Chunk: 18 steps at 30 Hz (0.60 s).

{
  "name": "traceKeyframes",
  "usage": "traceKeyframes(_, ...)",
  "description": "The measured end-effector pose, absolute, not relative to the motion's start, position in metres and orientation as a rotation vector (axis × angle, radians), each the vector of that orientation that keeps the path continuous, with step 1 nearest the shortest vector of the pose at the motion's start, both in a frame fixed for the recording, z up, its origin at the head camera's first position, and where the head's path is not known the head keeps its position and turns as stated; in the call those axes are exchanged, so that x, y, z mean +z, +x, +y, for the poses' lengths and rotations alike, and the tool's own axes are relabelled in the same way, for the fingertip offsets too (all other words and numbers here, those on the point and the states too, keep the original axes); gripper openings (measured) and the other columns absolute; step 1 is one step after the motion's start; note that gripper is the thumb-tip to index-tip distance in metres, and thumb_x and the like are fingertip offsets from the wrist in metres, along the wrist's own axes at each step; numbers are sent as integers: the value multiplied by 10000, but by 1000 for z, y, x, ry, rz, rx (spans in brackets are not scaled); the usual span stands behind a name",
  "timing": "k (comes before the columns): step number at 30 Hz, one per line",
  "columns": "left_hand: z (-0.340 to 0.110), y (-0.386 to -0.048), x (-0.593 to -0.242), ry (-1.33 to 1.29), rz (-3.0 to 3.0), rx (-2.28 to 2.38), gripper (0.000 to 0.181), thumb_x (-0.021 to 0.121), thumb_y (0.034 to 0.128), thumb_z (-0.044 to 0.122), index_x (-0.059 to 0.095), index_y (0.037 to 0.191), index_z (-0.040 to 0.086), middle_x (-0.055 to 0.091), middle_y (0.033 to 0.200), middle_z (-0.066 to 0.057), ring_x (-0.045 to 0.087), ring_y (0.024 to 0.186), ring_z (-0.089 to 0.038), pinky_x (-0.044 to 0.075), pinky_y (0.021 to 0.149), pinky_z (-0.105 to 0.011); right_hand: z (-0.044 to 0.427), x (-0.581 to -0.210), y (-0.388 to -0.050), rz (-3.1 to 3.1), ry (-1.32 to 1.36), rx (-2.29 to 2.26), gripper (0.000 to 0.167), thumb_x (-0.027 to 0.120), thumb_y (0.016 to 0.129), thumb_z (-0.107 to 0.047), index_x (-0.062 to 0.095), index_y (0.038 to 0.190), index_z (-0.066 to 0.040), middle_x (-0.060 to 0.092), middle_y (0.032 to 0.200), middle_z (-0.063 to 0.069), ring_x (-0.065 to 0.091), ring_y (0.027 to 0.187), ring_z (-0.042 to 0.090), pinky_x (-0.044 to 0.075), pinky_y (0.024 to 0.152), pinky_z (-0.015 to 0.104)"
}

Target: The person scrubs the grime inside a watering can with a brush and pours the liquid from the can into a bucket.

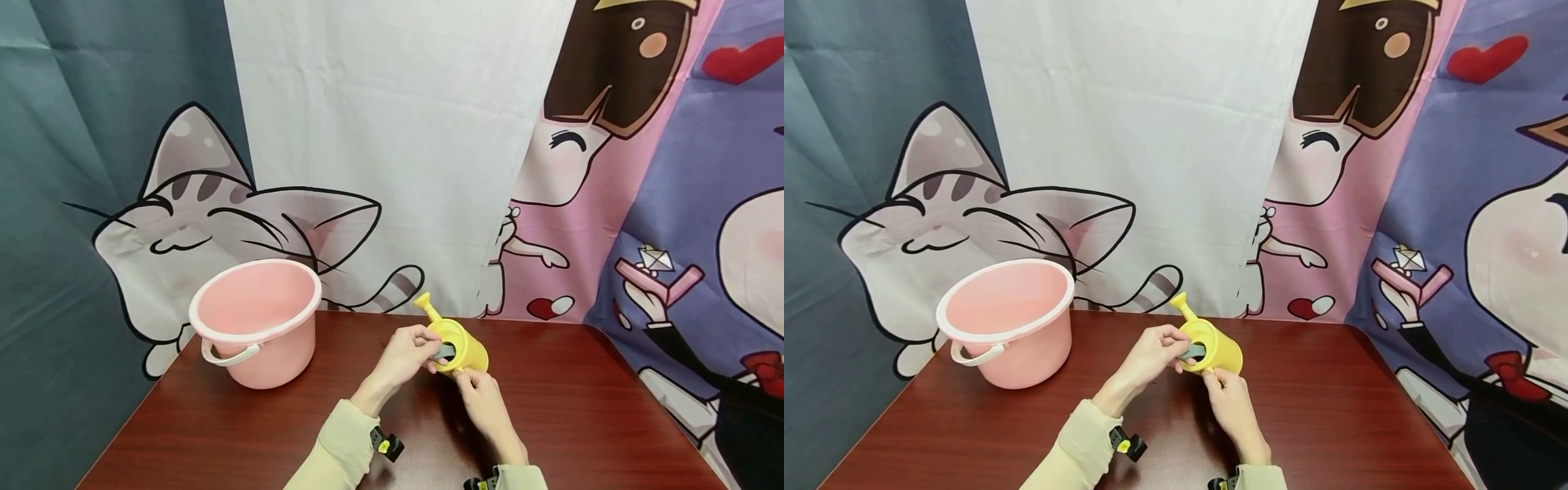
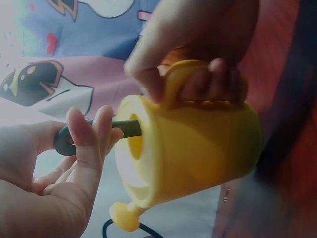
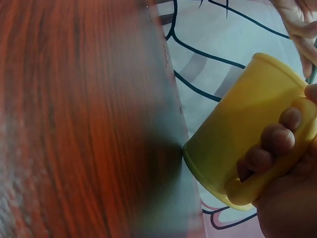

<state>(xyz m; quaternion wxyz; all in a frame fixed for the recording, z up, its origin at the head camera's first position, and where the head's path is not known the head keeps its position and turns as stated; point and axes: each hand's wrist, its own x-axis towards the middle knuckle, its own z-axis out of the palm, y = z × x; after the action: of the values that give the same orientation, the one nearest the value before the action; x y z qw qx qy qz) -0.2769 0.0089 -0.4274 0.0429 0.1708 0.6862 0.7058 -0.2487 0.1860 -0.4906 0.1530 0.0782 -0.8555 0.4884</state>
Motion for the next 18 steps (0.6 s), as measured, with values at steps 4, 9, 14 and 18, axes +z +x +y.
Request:
traceKeyframes(4,14,-272,-426,508,2160,2150,159,628,888,22,638,1003,-87,698,761,-169,589,519,-152,500,579,-246,185,-490,-249,-2447,241,1375,389,599,928,-129,442,572,-131,322,570,-99,340,537,61,305,508,255)
traceKeyframes(9,14,-258,-409,511,2204,2148,165,602,881,-19,617,1007,-125,688,775,-216,595,516,-206,513,594,-284,185,-487,-248,-2440,246,1376,361,586,926,-120,476,583,-99,323,578,-102,343,548,63,310,519,262)
traceKeyframes(14,15,-259,-410,493,2219,2119,168,599,886,-23,621,1018,-125,692,799,-216,623,547,-243,517,598,-279,185,-489,-248,-2442,235,1377,366,586,923,-112,460,579,-130,317,571,-105,325,535,59,300,510,255)
traceKeyframes(18,16,-268,-420,486,2209,2137,169,599,888,-16,630,1023,-114,694,786,-196,613,537,-189,514,584,-267,185,-490,-248,-2435,244,1388,376,589,928,-113,452,578,-126,316,573,-102,321,533,54,297,503,254)
